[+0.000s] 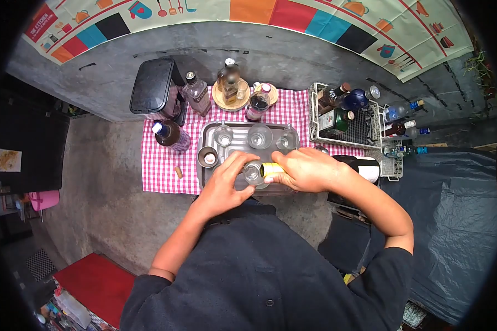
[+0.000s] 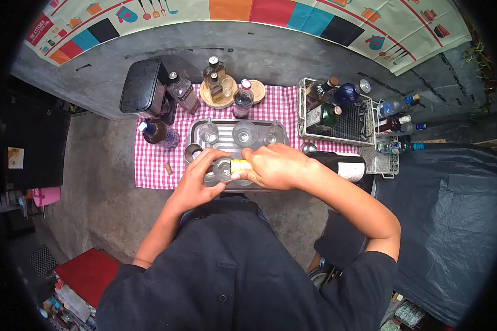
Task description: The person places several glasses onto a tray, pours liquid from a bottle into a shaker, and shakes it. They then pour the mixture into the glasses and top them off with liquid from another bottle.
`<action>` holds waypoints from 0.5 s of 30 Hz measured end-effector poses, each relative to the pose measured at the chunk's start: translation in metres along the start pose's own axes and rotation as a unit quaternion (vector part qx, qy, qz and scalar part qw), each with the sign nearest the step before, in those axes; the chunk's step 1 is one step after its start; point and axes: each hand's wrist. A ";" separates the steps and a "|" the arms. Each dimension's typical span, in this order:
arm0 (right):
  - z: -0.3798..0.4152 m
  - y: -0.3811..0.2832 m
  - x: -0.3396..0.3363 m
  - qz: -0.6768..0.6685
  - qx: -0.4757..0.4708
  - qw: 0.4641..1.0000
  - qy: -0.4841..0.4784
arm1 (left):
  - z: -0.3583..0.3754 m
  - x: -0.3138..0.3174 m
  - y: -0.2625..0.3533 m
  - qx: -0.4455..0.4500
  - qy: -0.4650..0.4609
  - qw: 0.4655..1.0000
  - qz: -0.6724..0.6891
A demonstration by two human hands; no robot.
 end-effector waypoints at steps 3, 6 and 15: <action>0.000 0.001 0.000 0.003 -0.001 1.000 0.004 | -0.001 0.002 0.000 -0.014 0.000 1.000 0.017; -0.001 0.003 0.000 0.002 0.002 1.000 0.001 | -0.002 0.002 -0.001 -0.009 0.002 1.000 0.009; -0.002 0.003 -0.002 0.014 0.004 1.000 0.005 | -0.005 0.004 -0.003 -0.016 0.003 1.000 0.022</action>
Point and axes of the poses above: each hand's wrist, its own z-axis away from the middle knuckle, its own x-axis out of the palm, y = z × x, and after that the axes turned 9 degrees about -y, right-handed
